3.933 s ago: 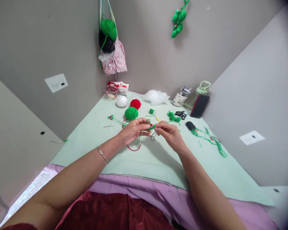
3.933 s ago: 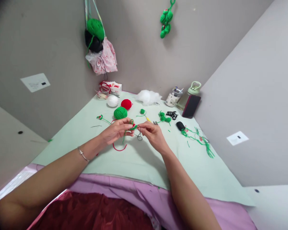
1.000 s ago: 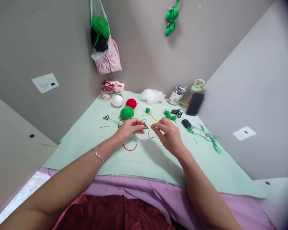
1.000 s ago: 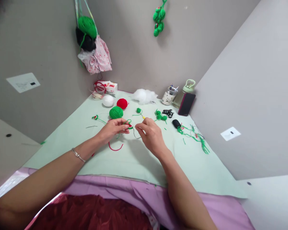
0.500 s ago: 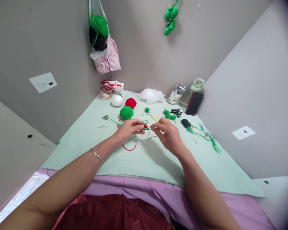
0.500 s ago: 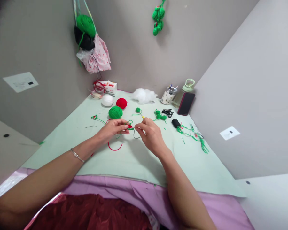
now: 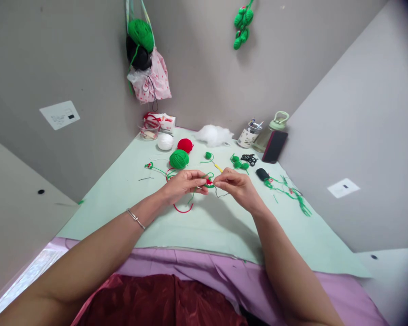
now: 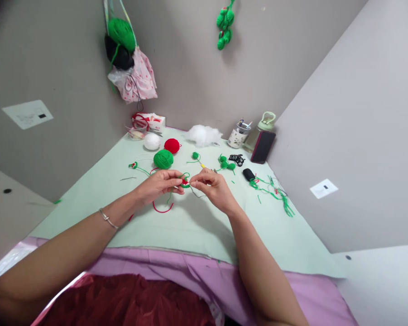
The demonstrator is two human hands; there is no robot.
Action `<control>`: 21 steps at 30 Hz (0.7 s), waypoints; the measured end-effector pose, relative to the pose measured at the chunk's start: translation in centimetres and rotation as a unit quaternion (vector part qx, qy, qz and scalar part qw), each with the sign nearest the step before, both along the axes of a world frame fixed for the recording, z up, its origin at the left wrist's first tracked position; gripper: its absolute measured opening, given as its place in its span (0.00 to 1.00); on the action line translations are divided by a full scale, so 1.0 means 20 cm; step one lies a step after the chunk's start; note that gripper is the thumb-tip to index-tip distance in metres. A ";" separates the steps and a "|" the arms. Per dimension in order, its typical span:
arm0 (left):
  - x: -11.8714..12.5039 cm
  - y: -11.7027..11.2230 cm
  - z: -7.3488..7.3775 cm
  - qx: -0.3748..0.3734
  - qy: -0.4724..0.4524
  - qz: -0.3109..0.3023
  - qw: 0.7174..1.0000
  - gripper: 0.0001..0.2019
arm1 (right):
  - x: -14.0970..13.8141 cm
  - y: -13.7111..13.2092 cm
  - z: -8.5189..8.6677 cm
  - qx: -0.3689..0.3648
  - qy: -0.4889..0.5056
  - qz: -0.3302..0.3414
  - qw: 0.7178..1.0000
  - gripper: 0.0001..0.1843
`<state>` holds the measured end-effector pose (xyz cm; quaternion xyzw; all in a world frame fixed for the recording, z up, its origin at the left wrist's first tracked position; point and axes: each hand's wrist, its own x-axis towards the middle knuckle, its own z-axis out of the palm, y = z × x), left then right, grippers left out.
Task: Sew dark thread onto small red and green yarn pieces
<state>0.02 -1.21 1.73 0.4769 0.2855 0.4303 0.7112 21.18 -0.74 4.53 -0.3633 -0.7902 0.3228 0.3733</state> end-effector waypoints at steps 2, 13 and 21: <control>0.00 0.00 0.00 -0.007 0.000 0.001 1.000 0.13 | -0.01 0.00 -0.01 -0.014 0.010 0.000 1.000 0.11; 0.00 0.01 -0.02 -0.014 -0.007 0.030 0.999 0.12 | -0.03 -0.02 -0.04 0.121 -0.090 -0.106 0.983 0.05; 0.02 0.02 -0.04 -0.012 -0.037 0.059 0.997 0.13 | -0.10 -0.05 -0.09 0.203 -0.113 -0.102 0.967 0.07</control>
